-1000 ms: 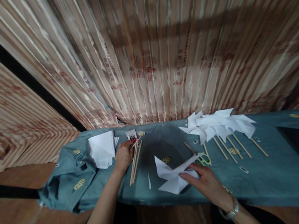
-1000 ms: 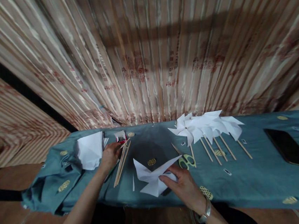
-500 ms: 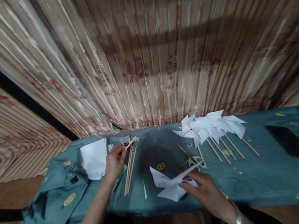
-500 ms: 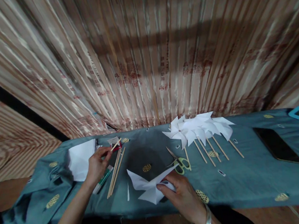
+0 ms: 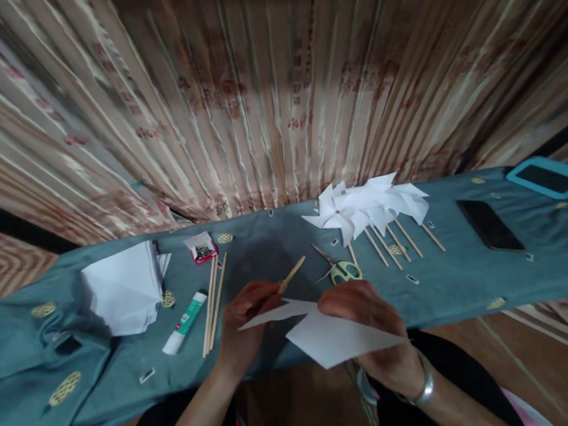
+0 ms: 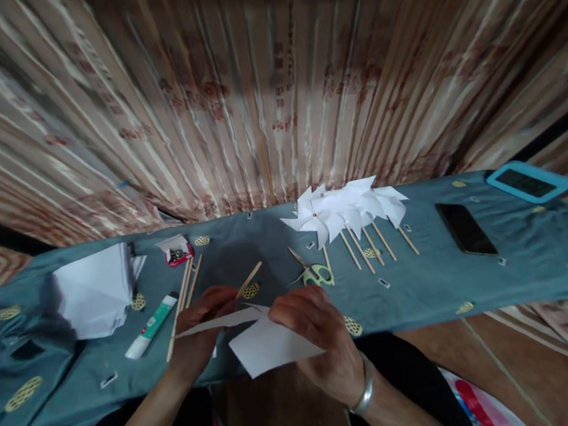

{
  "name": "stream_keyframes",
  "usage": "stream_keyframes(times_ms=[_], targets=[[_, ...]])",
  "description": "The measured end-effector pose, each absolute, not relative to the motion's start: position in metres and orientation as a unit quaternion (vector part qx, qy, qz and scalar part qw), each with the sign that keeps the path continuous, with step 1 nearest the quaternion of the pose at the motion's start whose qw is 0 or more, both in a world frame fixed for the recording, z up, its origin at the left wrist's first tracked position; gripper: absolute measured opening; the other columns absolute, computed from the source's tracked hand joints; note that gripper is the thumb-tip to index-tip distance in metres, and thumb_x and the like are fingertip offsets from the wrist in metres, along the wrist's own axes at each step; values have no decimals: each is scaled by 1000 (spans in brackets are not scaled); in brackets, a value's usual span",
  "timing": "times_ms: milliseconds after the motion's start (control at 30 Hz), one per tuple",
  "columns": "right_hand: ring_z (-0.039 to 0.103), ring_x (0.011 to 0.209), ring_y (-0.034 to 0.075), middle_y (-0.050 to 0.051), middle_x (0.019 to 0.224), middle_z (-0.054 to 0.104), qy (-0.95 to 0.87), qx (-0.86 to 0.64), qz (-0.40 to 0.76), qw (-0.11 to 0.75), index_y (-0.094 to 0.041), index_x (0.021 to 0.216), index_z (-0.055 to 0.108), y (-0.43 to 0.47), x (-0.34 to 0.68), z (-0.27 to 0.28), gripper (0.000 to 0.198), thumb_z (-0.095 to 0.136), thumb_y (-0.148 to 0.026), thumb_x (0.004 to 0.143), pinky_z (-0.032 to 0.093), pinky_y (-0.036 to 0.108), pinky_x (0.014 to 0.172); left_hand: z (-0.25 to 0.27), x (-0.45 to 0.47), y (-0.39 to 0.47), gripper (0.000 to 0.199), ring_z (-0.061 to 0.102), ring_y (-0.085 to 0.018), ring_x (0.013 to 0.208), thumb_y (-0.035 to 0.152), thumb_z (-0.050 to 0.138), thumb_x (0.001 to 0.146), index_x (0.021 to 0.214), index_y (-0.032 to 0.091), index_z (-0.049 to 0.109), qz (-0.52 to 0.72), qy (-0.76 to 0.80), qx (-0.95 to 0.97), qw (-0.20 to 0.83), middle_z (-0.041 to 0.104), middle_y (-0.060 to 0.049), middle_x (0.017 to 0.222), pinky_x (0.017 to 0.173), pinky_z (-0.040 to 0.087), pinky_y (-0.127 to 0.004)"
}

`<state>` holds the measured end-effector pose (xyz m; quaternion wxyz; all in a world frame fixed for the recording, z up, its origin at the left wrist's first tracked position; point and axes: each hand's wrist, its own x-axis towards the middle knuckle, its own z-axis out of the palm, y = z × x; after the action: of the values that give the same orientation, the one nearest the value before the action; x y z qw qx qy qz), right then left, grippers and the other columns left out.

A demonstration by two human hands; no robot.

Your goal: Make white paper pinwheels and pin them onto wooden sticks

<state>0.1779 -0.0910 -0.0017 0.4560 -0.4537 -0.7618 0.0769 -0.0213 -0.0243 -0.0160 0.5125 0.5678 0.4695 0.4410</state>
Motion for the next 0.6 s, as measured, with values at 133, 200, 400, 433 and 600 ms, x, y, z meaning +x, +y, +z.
stream_keyframes(times_ms=[133, 200, 400, 433, 600], targets=[[62, 100, 22, 5, 102, 71, -763, -448, 100, 455, -22, 114, 59, -94, 187, 1, 21, 52, -24, 95, 45, 39, 90, -8, -17, -29, 16, 55, -11, 49, 32, 68, 72, 76, 19, 77, 402, 460, 552, 567, 66, -3, 77, 42, 44, -21], [62, 101, 23, 6, 103, 70, -758, -453, 108, 457, -21, 115, 59, -94, 190, 2, 22, 48, -27, 97, 45, 41, 90, -8, -16, -30, 16, 55, -11, 50, 30, 65, 72, 75, 19, 77, 403, 448, 557, 571, 66, -4, 76, 42, 44, -21], [64, 100, 24, 5, 102, 72, -744, -467, 101, 467, -24, 114, 61, -91, 192, -1, 22, 50, -28, 96, 47, 41, 88, -7, -15, -34, 17, 51, -10, 46, 28, 63, 72, 74, 21, 78, 378, 456, 569, 570, 65, -4, 72, 38, 39, -19], [64, 101, 24, 5, 102, 72, -742, -470, 102, 467, -25, 114, 61, -91, 192, -2, 22, 51, -27, 95, 47, 42, 89, -7, -15, -35, 17, 51, -9, 45, 29, 63, 72, 74, 21, 79, 374, 458, 571, 570, 64, -3, 71, 38, 39, -19], [65, 101, 23, 4, 102, 72, -739, -477, 102, 465, -25, 114, 61, -92, 191, -2, 23, 56, -22, 92, 46, 41, 92, -5, -16, -37, 18, 53, -11, 46, 35, 69, 74, 77, 23, 81, 376, 435, 573, 584, 62, -3, 65, 38, 40, -19]])
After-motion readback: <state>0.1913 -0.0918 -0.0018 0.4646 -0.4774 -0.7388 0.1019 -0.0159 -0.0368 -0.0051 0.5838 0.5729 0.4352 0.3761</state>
